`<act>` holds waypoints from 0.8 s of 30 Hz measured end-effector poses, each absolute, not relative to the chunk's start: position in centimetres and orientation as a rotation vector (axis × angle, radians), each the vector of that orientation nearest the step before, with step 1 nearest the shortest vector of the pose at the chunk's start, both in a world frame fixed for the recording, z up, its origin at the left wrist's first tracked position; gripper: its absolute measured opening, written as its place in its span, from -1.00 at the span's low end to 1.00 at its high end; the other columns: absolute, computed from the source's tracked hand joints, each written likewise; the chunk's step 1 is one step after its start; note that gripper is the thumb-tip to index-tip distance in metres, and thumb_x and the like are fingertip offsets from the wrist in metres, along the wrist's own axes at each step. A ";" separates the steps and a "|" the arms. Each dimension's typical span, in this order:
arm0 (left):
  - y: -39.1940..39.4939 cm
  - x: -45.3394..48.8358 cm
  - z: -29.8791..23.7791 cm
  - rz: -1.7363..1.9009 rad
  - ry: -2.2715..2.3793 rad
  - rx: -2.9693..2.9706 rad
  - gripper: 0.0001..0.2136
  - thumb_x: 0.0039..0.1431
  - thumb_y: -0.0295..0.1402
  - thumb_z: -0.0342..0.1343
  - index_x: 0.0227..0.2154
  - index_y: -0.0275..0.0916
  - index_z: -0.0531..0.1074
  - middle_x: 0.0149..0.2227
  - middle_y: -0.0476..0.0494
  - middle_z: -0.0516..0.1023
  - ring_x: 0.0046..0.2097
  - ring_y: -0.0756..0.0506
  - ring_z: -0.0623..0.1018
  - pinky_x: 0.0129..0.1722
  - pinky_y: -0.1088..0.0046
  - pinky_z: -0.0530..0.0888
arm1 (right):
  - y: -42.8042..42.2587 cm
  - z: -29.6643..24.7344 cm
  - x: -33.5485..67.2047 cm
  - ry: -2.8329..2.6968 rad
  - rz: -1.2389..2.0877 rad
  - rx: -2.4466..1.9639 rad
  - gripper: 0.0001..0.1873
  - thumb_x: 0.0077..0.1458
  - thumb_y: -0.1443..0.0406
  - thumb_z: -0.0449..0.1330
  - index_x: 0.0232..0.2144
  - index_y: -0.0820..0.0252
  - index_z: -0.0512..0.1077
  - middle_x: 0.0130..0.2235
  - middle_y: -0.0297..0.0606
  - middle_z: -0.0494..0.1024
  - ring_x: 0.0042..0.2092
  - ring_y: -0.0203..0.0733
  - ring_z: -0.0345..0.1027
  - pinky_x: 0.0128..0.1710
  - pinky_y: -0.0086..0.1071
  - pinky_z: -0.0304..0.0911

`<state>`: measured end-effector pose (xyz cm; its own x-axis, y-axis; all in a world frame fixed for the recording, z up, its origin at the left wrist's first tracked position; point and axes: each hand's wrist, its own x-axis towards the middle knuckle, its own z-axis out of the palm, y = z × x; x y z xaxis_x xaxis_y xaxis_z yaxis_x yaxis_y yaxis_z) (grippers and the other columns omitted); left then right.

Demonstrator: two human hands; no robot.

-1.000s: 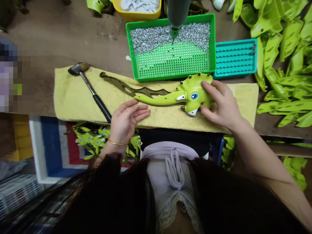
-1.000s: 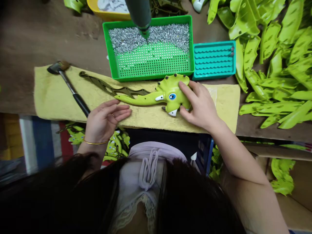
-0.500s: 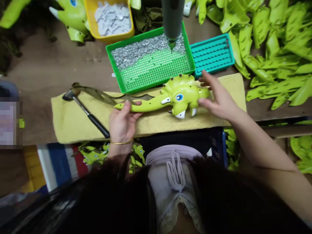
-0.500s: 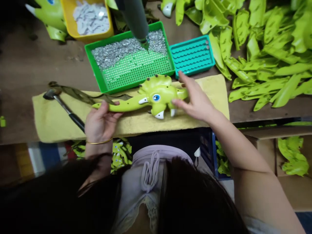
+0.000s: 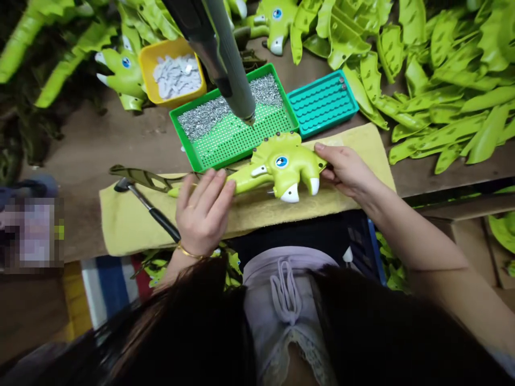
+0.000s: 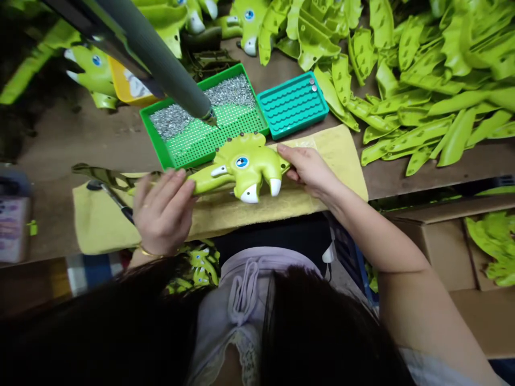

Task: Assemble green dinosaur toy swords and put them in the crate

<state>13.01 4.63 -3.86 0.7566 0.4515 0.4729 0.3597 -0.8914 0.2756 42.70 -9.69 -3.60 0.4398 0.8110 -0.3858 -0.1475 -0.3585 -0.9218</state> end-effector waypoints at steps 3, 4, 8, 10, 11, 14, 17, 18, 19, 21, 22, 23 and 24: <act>5.4 14.9 -3.0 0.763 0.365 2.874 -0.71 0.20 -0.45 0.10 -0.02 -0.22 0.47 -0.03 -0.27 0.60 0.02 -0.21 0.58 0.02 0.15 0.48 | -10.5 -1.8 43.4 -1.099 0.736 -1.832 -0.29 0.04 -0.30 0.00 -0.39 0.22 0.47 -0.48 -0.21 0.51 -0.46 -0.25 0.36 -0.49 -0.36 0.29; 5.4 15.6 -2.8 0.788 0.349 2.875 -0.71 0.21 -0.46 0.08 -0.01 -0.23 0.47 -0.05 -0.27 0.61 -0.02 -0.20 0.59 -0.03 0.20 0.50 | -10.7 -1.2 43.3 -1.306 0.516 -1.845 -0.27 0.01 -0.30 0.03 -0.28 0.23 0.50 -0.32 -0.10 0.58 -0.28 -0.13 0.47 -0.29 -0.24 0.39; 5.2 17.8 -1.9 0.809 0.246 2.906 -0.73 0.23 -0.46 0.07 -0.02 -0.26 0.47 -0.13 -0.23 0.64 -0.12 -0.17 0.62 -0.09 0.26 0.50 | -10.5 -0.4 42.5 -1.873 0.076 -1.637 -0.48 0.10 -0.05 0.20 -0.04 0.17 0.47 0.02 -0.07 0.56 0.06 0.02 0.41 0.07 -0.05 0.30; 5.4 17.7 -1.3 0.770 0.253 2.930 -0.73 0.24 -0.41 0.10 -0.02 -0.27 0.46 -0.13 -0.23 0.64 -0.12 -0.18 0.62 -0.07 0.25 0.50 | -10.1 -0.7 42.7 -1.871 0.101 -1.590 -0.65 0.18 0.10 0.18 -0.06 0.14 0.49 -0.06 -0.17 0.62 -0.02 -0.09 0.47 0.00 -0.17 0.35; 5.7 17.4 -1.0 0.748 0.288 2.941 -0.72 0.23 -0.38 0.12 -0.01 -0.27 0.46 -0.13 -0.23 0.64 -0.12 -0.19 0.62 -0.07 0.25 0.51 | -9.8 -0.8 42.8 -1.846 0.124 -1.593 -0.67 0.19 0.12 0.17 -0.07 0.14 0.50 -0.09 -0.19 0.63 -0.05 -0.12 0.48 -0.03 -0.20 0.36; 6.3 16.6 -0.3 0.716 0.402 2.943 -0.73 0.25 -0.31 0.12 -0.01 -0.23 0.47 -0.13 -0.20 0.65 -0.14 -0.17 0.64 -0.15 0.33 0.53 | -8.9 -0.1 42.5 -1.873 0.089 -1.705 -0.66 0.20 0.11 0.15 -0.07 0.15 0.50 -0.08 -0.19 0.63 -0.03 -0.09 0.48 0.05 -0.13 0.30; 6.2 16.7 -0.1 0.675 0.445 2.914 -0.75 0.28 -0.27 0.09 -0.05 -0.21 0.50 -0.12 -0.16 0.65 -0.14 -0.15 0.65 -0.16 0.37 0.55 | -7.7 1.0 40.2 -2.085 -0.056 -1.755 -0.50 0.22 0.07 0.11 0.07 0.28 0.41 0.12 -0.03 0.49 0.12 0.02 0.38 0.18 -0.02 0.15; 6.1 16.8 -0.2 0.662 0.443 2.895 -0.74 0.28 -0.26 0.08 -0.04 -0.22 0.50 -0.12 -0.17 0.65 -0.12 -0.15 0.65 -0.14 0.36 0.56 | -7.2 1.2 39.3 -2.139 -0.071 -1.738 -0.48 0.24 0.08 0.09 0.10 0.32 0.39 0.14 0.00 0.47 0.12 0.02 0.38 0.16 -0.04 0.17; 6.0 16.9 -0.3 0.646 0.433 2.870 -0.72 0.29 -0.25 0.08 -0.03 -0.24 0.50 -0.10 -0.18 0.65 -0.10 -0.16 0.64 -0.10 0.34 0.56 | -6.8 1.2 38.4 -2.166 -0.060 -1.723 -0.49 0.26 0.08 0.05 0.09 0.33 0.39 0.11 0.00 0.50 0.07 0.00 0.41 0.08 -0.09 0.22; 5.9 16.9 -0.6 0.635 0.405 2.803 -0.71 0.30 -0.27 0.06 0.00 -0.27 0.48 -0.06 -0.21 0.63 -0.04 -0.15 0.62 -0.03 0.32 0.55 | -5.9 0.8 37.2 -2.152 -0.015 -1.723 -0.56 0.30 0.11 -0.02 0.00 0.28 0.47 -0.05 -0.08 0.60 -0.11 -0.08 0.46 -0.13 -0.20 0.26; 5.9 16.7 -0.8 0.646 0.400 2.770 -0.71 0.30 -0.28 0.06 0.00 -0.28 0.48 -0.04 -0.22 0.62 -0.03 -0.14 0.62 0.00 0.33 0.55 | -5.5 0.5 36.9 -2.135 0.000 -1.725 -0.57 0.31 0.12 -0.03 -0.05 0.25 0.49 -0.12 -0.11 0.62 -0.16 -0.10 0.45 -0.19 -0.22 0.24; 5.9 16.5 -0.9 0.670 0.403 2.744 -0.72 0.30 -0.30 0.06 -0.01 -0.28 0.48 -0.03 -0.22 0.62 -0.02 -0.13 0.61 0.02 0.34 0.54 | -5.0 0.2 36.7 -2.129 0.012 -1.709 -0.57 0.31 0.11 -0.04 -0.07 0.25 0.50 -0.15 -0.11 0.62 -0.18 -0.11 0.44 -0.20 -0.23 0.21; 5.8 16.3 -1.1 0.703 0.416 2.730 -0.74 0.30 -0.32 0.06 -0.02 -0.28 0.49 -0.04 -0.22 0.62 -0.02 -0.12 0.61 0.02 0.36 0.54 | -4.6 -0.1 36.6 -2.134 0.028 -1.679 -0.57 0.31 0.11 -0.03 -0.08 0.25 0.50 -0.15 -0.10 0.61 -0.17 -0.11 0.42 -0.19 -0.23 0.19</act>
